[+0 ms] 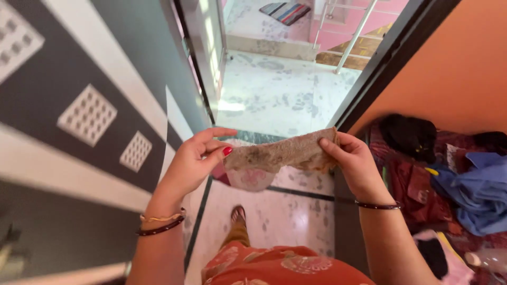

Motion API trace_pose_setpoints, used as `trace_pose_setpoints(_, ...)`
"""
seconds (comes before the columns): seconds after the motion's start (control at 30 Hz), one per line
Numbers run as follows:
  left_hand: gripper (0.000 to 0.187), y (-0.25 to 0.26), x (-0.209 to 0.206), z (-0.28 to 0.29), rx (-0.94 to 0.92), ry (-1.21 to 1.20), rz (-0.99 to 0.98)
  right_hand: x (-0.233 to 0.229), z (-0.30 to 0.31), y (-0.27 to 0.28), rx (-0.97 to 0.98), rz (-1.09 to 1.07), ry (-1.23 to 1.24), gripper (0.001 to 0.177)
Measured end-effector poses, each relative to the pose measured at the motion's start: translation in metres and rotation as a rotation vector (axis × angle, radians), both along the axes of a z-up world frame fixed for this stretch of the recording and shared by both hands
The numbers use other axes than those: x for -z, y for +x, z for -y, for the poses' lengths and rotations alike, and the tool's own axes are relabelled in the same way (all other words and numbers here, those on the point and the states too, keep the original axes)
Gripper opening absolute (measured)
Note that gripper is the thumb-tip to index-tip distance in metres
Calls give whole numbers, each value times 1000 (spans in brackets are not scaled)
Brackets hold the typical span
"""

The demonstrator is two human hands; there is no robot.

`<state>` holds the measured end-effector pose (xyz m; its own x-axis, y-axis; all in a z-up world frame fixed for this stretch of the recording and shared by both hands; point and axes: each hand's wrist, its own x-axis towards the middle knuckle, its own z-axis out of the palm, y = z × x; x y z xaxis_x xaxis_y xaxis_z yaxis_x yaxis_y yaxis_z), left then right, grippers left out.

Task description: Cleaning the stainless steel railing of a staircase using a cloth.

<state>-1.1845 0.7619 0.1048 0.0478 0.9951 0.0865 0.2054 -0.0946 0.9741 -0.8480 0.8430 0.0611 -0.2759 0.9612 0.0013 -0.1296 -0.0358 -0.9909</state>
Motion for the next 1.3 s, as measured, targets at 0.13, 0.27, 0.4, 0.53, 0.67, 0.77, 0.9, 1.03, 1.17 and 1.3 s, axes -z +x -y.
trace_pose_setpoints(0.13,32,-37,8,-124,-13,-127,24,8,-94,-25,97,54,45,27)
trace_pose_setpoints(0.27,21,-48,20,-238,69,23,35,5,-170,-46,230,-9,4,30)
trace_pose_setpoints(0.4,21,-43,30,-336,175,11,198,-19,-235,-54,414,-24,-53,32)
trace_pose_setpoints(0.53,19,-34,27,-421,288,-191,374,-12,-318,-41,468,-155,-105,34)
trace_pose_setpoints(0.67,19,-24,53,-524,397,-41,280,5,-421,-19,483,-155,-71,36)
trace_pose_setpoints(0.77,25,-4,44,-598,326,-89,194,10,-505,-6,522,-124,-87,35)
trace_pose_setpoints(0.9,26,21,37,-709,280,-30,100,-2,-606,9,451,-157,-11,35)
trace_pose_setpoints(1.03,23,44,33,-797,175,60,14,18,-687,41,505,-50,-38,35)
trace_pose_setpoints(1.17,25,66,50,-878,214,97,59,27,-750,69,568,40,16,33)
trace_pose_setpoints(1.3,24,97,62,-967,296,37,87,51,-816,101,660,125,-15,32)
